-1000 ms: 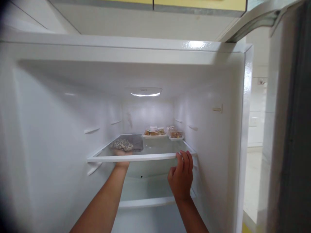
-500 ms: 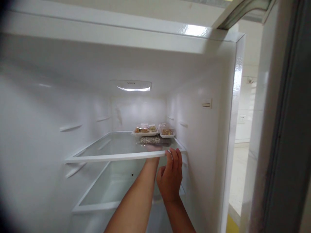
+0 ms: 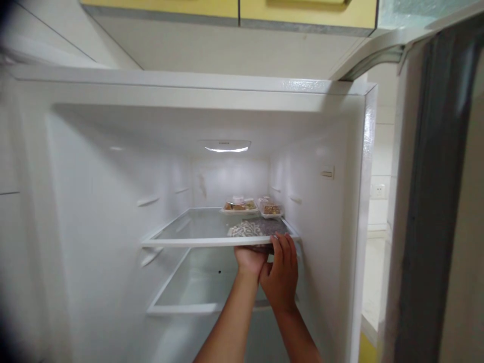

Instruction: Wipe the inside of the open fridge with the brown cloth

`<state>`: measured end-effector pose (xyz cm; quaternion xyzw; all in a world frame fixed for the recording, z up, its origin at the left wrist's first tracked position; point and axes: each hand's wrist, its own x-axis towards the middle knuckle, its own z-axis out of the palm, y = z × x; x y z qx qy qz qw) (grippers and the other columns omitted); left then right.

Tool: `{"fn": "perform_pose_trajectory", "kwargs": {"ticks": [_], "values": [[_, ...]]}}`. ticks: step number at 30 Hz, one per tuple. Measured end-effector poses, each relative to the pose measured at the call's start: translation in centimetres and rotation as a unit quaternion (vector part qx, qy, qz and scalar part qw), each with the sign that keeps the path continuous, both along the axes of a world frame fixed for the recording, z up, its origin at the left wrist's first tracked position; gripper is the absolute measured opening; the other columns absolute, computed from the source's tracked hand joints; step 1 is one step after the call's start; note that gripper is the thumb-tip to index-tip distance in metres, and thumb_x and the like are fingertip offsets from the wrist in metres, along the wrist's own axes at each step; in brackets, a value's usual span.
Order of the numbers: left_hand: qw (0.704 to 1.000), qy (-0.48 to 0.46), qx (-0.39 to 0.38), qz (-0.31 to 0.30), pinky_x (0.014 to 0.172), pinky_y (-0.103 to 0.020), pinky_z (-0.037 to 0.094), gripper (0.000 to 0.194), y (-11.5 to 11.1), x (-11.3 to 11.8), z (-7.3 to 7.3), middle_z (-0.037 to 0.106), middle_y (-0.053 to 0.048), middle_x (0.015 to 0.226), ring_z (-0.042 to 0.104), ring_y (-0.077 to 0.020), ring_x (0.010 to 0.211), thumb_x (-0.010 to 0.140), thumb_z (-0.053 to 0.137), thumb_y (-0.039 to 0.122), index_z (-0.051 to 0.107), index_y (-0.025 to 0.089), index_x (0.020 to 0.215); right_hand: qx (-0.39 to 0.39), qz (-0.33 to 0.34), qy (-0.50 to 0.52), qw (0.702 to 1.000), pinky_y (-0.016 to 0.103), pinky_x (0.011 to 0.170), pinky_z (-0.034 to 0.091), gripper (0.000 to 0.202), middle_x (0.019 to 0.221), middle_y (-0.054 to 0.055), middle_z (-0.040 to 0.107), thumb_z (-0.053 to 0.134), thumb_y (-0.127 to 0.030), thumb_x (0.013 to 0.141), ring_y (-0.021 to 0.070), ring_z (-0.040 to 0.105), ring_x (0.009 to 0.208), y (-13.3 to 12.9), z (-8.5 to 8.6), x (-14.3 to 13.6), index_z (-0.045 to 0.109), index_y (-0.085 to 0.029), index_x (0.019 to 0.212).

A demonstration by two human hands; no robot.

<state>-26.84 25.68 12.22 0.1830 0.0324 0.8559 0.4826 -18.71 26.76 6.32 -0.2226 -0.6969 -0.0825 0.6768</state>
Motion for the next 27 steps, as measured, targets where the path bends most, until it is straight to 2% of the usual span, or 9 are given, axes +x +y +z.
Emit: {"fn": "perform_pose_trajectory", "kwargs": {"ticks": [3,5,8,12,16,18,21,24,27], "values": [[0.999,0.011,0.038,0.007,0.097,-0.051,0.052,0.038,-3.1,-0.6,-0.1,0.072,-0.011,0.118,0.067,-0.0294,0.109,0.091,0.047,0.043,0.073,0.020,0.108,0.008,0.001,-0.018,1.000,0.061,0.113,0.042,0.074,0.140,0.014,0.053,0.045,-0.002,0.072,0.0306,0.036,0.145,0.1,0.0,0.4,0.041,-0.020,0.144],[0.998,0.017,0.054,0.036,0.097,-0.048,0.052,0.035,-5.5,-1.6,-0.1,0.075,-0.008,0.112,0.068,-0.0271,0.108,0.093,0.043,0.038,0.074,0.023,0.103,0.010,0.002,-0.032,0.999,0.060,0.113,0.043,0.074,0.141,0.013,0.052,0.044,-0.002,0.072,0.0302,0.035,0.145,0.1,0.0,0.7,0.041,-0.021,0.144],[0.994,0.019,0.060,0.092,0.097,-0.046,0.053,0.035,-9.2,-3.9,-0.1,0.077,-0.005,0.103,0.070,-0.0246,0.105,0.096,0.039,0.035,0.073,0.027,0.098,0.007,-0.005,-0.045,0.999,0.059,0.113,0.044,0.075,0.142,0.012,0.052,0.043,-0.001,0.073,0.0293,0.034,0.146,0.1,-0.1,1.0,0.040,-0.021,0.145],[0.989,-0.005,0.062,0.136,0.099,-0.048,0.052,0.042,-13.9,-7.5,-0.1,0.078,-0.003,0.095,0.071,-0.0237,0.100,0.098,0.033,0.040,0.073,0.027,0.097,-0.001,-0.010,-0.052,0.999,0.057,0.113,0.045,0.075,0.144,0.012,0.051,0.043,0.000,0.074,0.0283,0.034,0.147,-0.1,-0.1,1.1,0.039,-0.021,0.146],[0.982,0.005,0.066,0.175,0.103,-0.047,0.050,0.041,-17.6,-10.2,-0.2,0.078,-0.003,0.094,0.072,-0.0222,0.098,0.096,0.035,0.041,0.073,0.026,0.101,-0.012,-0.010,-0.047,0.999,0.055,0.112,0.047,0.075,0.144,0.013,0.051,0.043,0.000,0.074,0.0282,0.035,0.147,-0.4,0.0,1.0,0.040,-0.021,0.146],[0.980,0.018,0.062,0.191,0.105,-0.046,0.049,0.041,-18.5,-10.8,-0.3,0.079,-0.003,0.096,0.071,-0.0224,0.102,0.095,0.037,0.044,0.073,0.026,0.103,-0.013,-0.013,-0.049,0.999,0.055,0.112,0.047,0.074,0.144,0.013,0.052,0.043,0.000,0.075,0.0283,0.035,0.146,-0.5,0.0,1.0,0.040,-0.020,0.146],[0.979,0.005,0.054,0.197,0.107,-0.046,0.047,0.041,-18.8,-11.0,-0.2,0.079,-0.003,0.095,0.071,-0.0226,0.102,0.095,0.038,0.046,0.073,0.026,0.102,-0.009,-0.016,-0.057,0.998,0.053,0.113,0.047,0.073,0.144,0.013,0.052,0.044,0.001,0.075,0.0280,0.035,0.147,-0.5,0.0,1.1,0.041,-0.019,0.145],[0.976,-0.018,0.054,0.210,0.105,-0.049,0.049,0.044,-18.0,-11.1,0.3,0.078,-0.003,0.093,0.072,-0.0223,0.098,0.097,0.033,0.043,0.073,0.025,0.099,-0.008,-0.016,-0.059,0.998,0.052,0.114,0.046,0.073,0.144,0.013,0.052,0.044,0.002,0.075,0.0271,0.034,0.147,-0.4,0.0,1.2,0.040,-0.019,0.145],[0.966,-0.023,0.041,0.254,0.101,-0.051,0.051,0.052,-16.3,-12.2,1.3,0.077,-0.004,0.099,0.070,-0.0236,0.104,0.099,0.023,0.042,0.072,0.026,0.101,-0.007,-0.012,-0.063,0.998,0.052,0.115,0.045,0.076,0.145,0.012,0.052,0.042,0.002,0.075,0.0260,0.033,0.148,-0.3,0.0,1.4,0.038,-0.020,0.147]]}}
